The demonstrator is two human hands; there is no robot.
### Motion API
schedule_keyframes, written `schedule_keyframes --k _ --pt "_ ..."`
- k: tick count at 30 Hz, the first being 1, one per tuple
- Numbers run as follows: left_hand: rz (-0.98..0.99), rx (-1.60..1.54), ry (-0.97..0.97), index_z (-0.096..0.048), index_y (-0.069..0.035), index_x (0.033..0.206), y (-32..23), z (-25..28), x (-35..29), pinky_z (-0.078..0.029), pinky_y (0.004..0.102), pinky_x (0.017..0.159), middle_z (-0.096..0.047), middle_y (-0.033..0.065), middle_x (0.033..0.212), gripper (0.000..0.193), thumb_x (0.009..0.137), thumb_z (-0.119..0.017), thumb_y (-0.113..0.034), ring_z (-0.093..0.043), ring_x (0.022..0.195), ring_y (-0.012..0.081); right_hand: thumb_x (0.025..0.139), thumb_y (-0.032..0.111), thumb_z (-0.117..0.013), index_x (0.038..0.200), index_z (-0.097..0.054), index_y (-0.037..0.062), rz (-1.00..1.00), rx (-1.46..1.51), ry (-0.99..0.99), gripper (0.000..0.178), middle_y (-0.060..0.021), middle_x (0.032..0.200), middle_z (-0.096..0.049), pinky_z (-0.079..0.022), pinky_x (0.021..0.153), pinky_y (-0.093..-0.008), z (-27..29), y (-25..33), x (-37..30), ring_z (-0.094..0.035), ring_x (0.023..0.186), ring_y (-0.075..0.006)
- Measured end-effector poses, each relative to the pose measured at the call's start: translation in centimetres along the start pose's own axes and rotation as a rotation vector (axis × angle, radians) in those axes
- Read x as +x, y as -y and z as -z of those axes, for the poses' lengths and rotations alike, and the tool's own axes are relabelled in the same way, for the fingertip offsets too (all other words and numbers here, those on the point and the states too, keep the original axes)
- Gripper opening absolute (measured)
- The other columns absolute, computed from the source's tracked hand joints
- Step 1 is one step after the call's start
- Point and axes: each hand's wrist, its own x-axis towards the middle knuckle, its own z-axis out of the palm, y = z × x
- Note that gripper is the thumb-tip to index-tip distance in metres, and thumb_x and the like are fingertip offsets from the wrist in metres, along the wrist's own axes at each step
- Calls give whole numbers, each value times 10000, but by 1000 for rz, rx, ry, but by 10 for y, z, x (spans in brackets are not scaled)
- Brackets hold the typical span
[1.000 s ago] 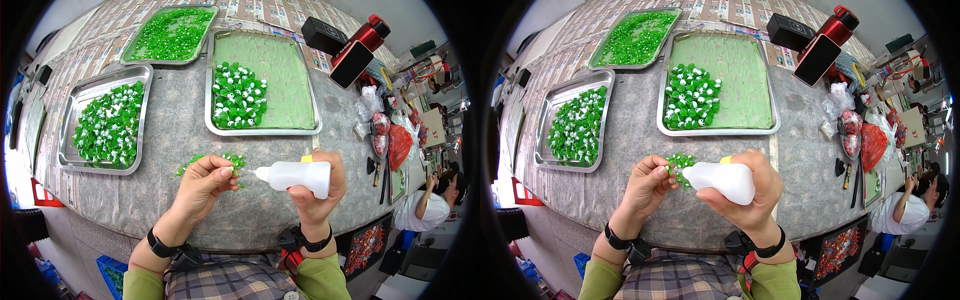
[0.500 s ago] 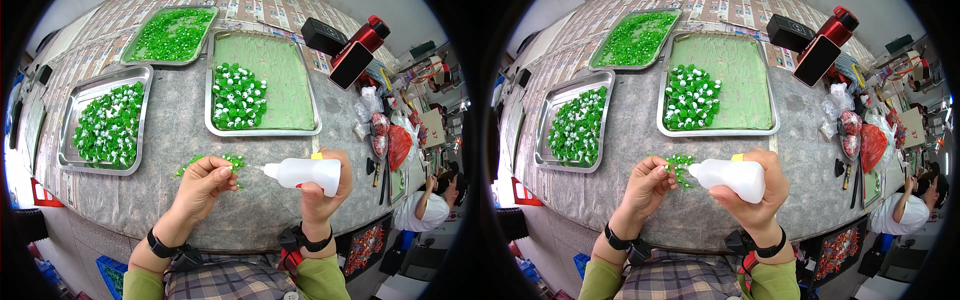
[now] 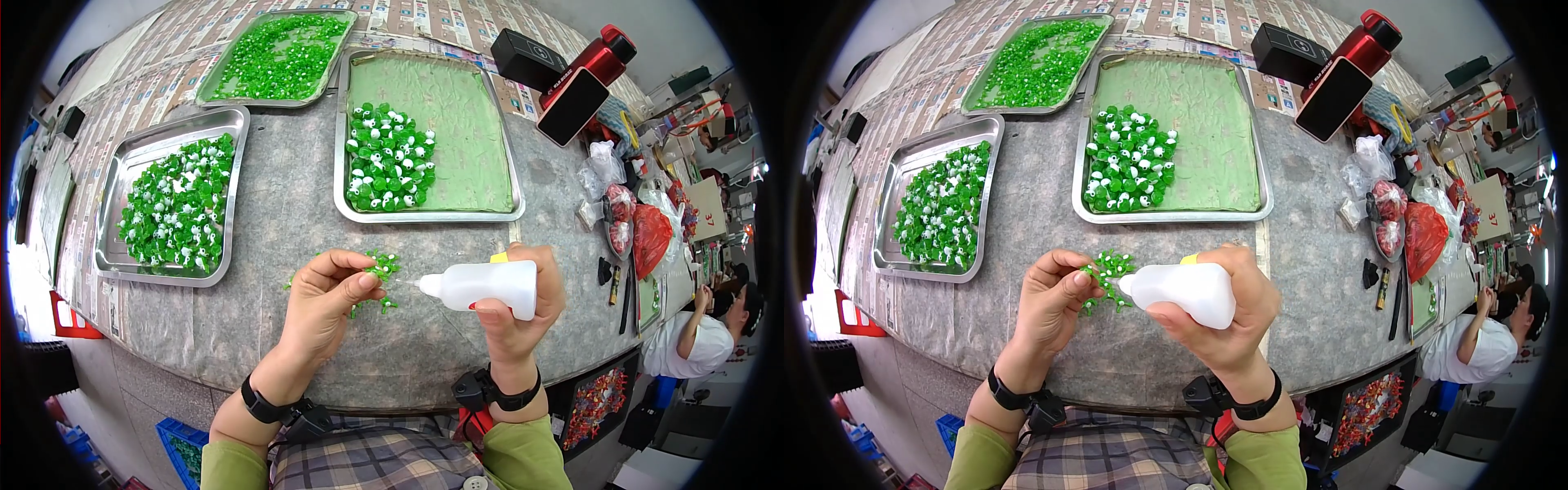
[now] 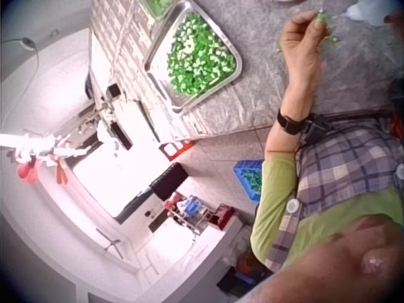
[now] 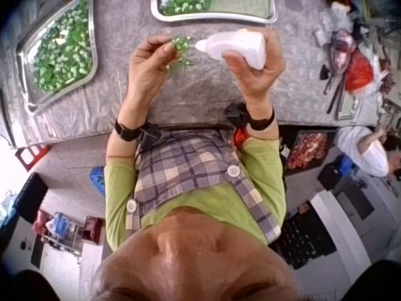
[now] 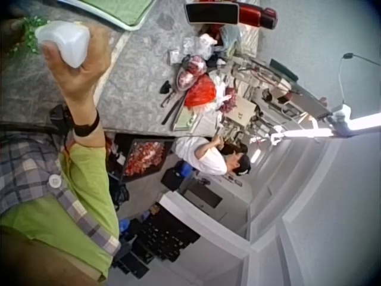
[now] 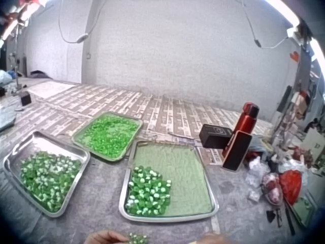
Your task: The person applies glue to green plastic bases and attaches white and black eye pieces to them by hand. The completed assemblies are then placed onto the table, and the process is repeated.
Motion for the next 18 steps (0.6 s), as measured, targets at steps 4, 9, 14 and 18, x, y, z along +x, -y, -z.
schedule_keyframes --k 4,9,14,18 --pt "-10 9 -3 -516 -22 842 0 -1 0 -490 251 636 -553 52 778 121 736 -572 -37 -552 681 117 605 276 -724 796 -492 23 -4 37 -64 393 -44 705 -513 -391 501 -205 7 0 -1 -504 588 -112" --pt "-6 -9 -6 -527 -18 855 1 1 0 -479 249 635 -562 53 769 122 742 -567 -37 -552 679 121 698 184 -642 918 -440 -7 -305 224 -218 354 -73 785 -536 -452 579 -228 35 -3 21 -543 663 -123" --pt "-8 -28 -6 -538 -11 867 1 0 -1 -472 246 638 -571 57 770 125 748 -563 -38 -550 680 123 738 75 -567 1024 -425 -23 -469 43 -167 334 -90 897 -558 -431 713 -229 86 -56 19 -524 805 -109" --pt "6 -24 -5 -539 -14 870 1 1 0 -473 248 638 -570 54 769 125 750 -561 -42 -548 684 119 744 64 -553 1070 -417 -4 -508 -47 -175 359 -89 974 -538 -413 725 -218 114 -87 2 -505 852 -105"
